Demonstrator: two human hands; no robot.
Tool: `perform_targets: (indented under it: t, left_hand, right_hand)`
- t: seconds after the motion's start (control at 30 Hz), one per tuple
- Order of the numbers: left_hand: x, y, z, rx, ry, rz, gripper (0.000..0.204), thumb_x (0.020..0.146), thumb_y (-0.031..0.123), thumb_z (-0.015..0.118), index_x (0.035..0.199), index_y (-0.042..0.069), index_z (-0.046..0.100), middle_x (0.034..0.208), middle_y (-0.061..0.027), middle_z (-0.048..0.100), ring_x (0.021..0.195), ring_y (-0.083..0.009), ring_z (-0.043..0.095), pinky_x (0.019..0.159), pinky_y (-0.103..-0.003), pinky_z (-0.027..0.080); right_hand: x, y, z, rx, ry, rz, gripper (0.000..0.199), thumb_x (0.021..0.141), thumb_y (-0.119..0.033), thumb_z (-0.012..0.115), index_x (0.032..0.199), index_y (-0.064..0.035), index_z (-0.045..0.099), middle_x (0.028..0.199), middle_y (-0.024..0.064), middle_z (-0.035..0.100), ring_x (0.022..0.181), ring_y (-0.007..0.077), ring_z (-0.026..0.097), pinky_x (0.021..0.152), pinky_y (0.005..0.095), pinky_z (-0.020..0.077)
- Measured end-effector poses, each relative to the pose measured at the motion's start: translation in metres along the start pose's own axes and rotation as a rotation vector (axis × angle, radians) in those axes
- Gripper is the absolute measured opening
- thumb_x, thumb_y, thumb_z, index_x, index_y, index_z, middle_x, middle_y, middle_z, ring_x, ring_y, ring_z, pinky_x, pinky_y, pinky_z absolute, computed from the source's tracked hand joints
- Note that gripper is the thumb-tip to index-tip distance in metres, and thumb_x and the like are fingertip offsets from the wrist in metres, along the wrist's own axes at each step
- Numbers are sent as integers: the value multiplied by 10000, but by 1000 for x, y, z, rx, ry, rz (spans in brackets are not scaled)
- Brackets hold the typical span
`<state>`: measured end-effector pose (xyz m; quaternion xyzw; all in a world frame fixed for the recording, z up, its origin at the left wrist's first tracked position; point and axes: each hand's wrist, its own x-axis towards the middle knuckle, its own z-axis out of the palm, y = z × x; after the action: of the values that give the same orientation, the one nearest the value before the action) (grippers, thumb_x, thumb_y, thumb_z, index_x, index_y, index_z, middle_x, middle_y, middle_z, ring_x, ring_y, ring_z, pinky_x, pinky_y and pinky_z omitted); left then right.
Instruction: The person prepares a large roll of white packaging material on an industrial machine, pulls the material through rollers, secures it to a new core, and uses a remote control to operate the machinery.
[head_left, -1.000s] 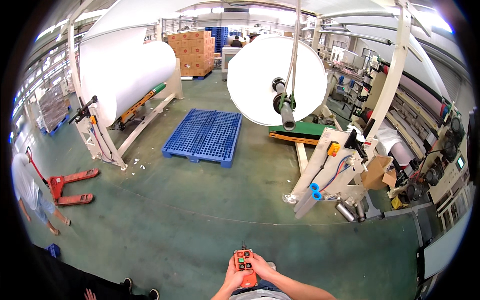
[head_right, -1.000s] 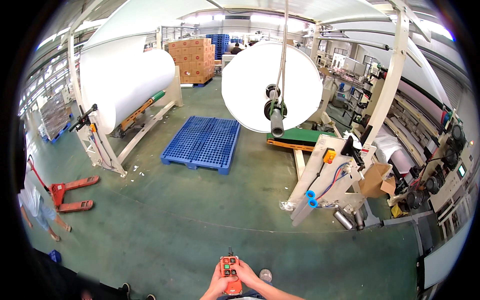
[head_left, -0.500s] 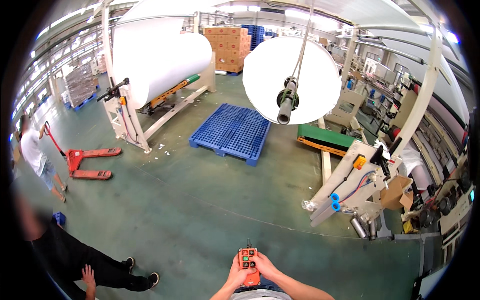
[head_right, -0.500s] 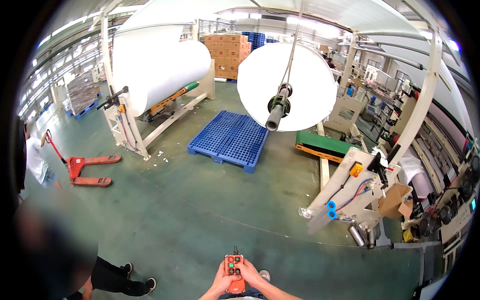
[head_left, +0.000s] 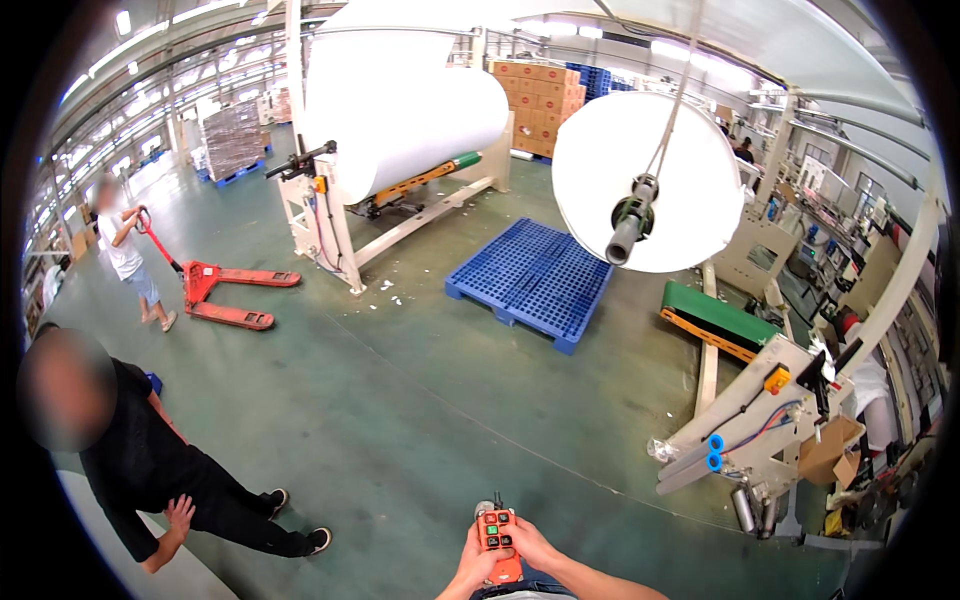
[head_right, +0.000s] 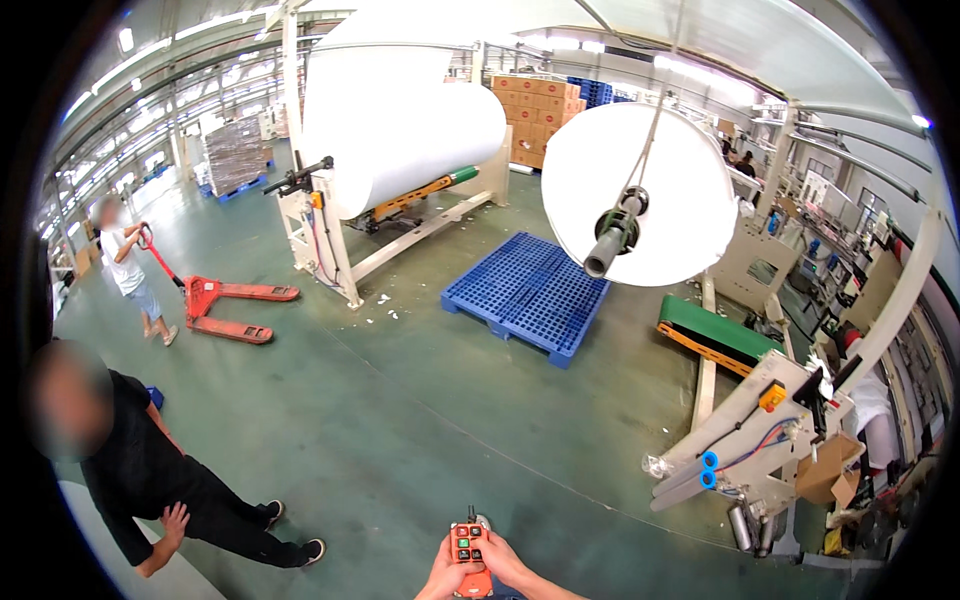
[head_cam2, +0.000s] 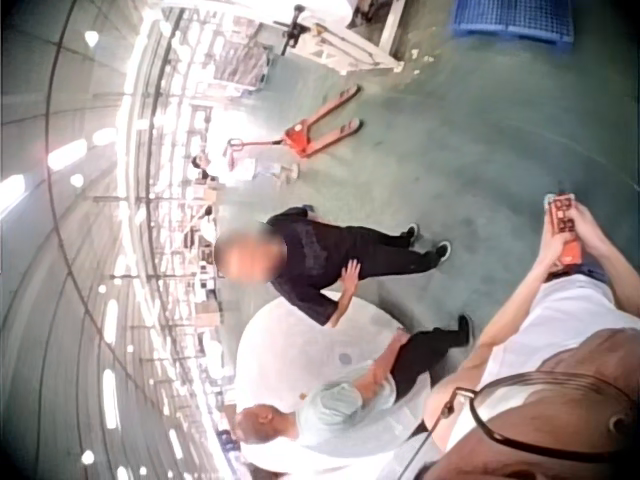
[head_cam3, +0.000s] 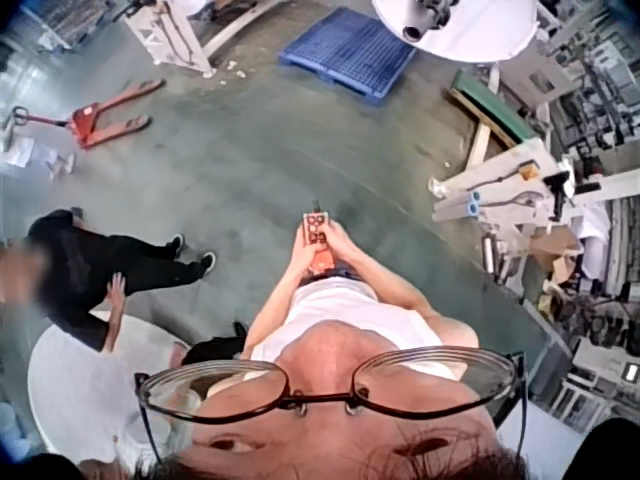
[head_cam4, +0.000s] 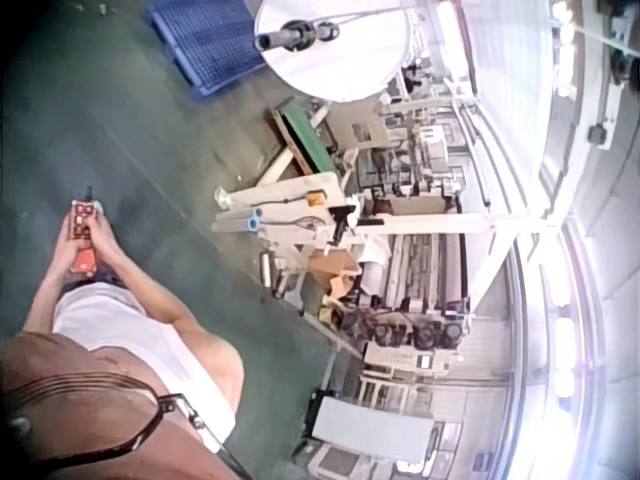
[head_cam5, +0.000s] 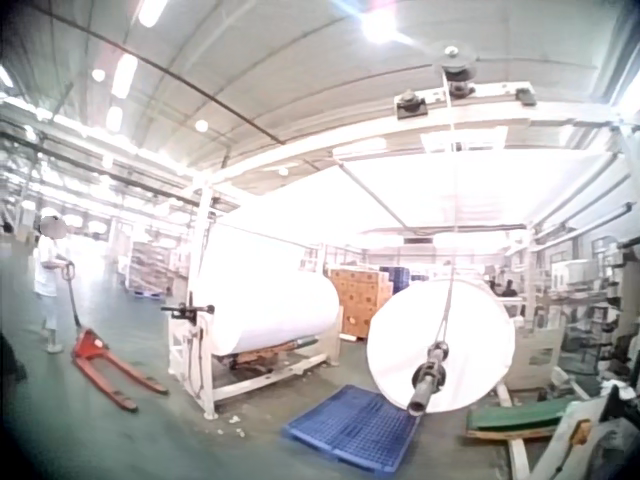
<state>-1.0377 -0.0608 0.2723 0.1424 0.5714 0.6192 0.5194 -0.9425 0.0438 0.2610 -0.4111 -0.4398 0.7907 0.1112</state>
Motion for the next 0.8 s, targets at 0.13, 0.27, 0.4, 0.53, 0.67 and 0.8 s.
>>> perform_targets:
  t: [0.13, 0.27, 0.4, 0.53, 0.67, 0.8]
  left_hand:
    - [33, 15, -13, -34, 39, 28, 924, 717, -93, 770, 1505, 15, 299, 1248, -124, 607, 1096, -226, 661, 938, -376, 570]
    - [71, 40, -30, -60, 103, 11, 925, 720, -94, 760, 1511, 17, 292, 1251, -127, 607, 1106, -231, 658, 943, -384, 567]
    - [112, 83, -43, -25, 156, 12, 927, 721, -90, 751, 1517, 15, 287, 1258, -134, 605, 1123, -237, 652, 953, -393, 561]
    - [157, 116, -51, 13, 144, 55, 938, 719, -90, 750, 1522, 15, 278, 1276, -140, 598, 1132, -243, 648, 957, -391, 558]
    - [208, 122, -60, 29, 113, 119, 936, 719, -94, 749, 1519, 16, 275, 1286, -139, 592, 1133, -245, 647, 959, -388, 557]
    - [232, 143, -42, -7, 56, 83, 940, 718, -103, 752, 1516, 19, 272, 1277, -130, 594, 1133, -241, 649, 965, -388, 555]
  right_hand:
    - [38, -20, 10, -24, -59, 7, 316, 985, -108, 492, 1262, 14, 586, 1103, 83, 664, 971, 154, 642, 880, 320, 532]
    - [79, -63, 35, -47, -97, 45, 304, 989, -116, 497, 1248, 9, 593, 1089, 78, 664, 965, 151, 639, 874, 316, 528]
    - [133, -89, 48, -35, -162, 13, 303, 984, -115, 498, 1242, 12, 594, 1088, 75, 662, 966, 152, 638, 874, 314, 526]
    - [174, -130, 58, -48, -159, -25, 305, 980, -113, 497, 1239, 14, 595, 1089, 72, 660, 971, 147, 633, 871, 312, 524]
    - [214, -148, 54, -36, -169, -90, 301, 973, -108, 498, 1231, 10, 599, 1087, 68, 658, 974, 143, 627, 867, 309, 522]
    - [223, -175, 43, 10, -96, -67, 300, 970, -109, 505, 1230, 7, 601, 1089, 67, 657, 971, 144, 627, 866, 307, 521]
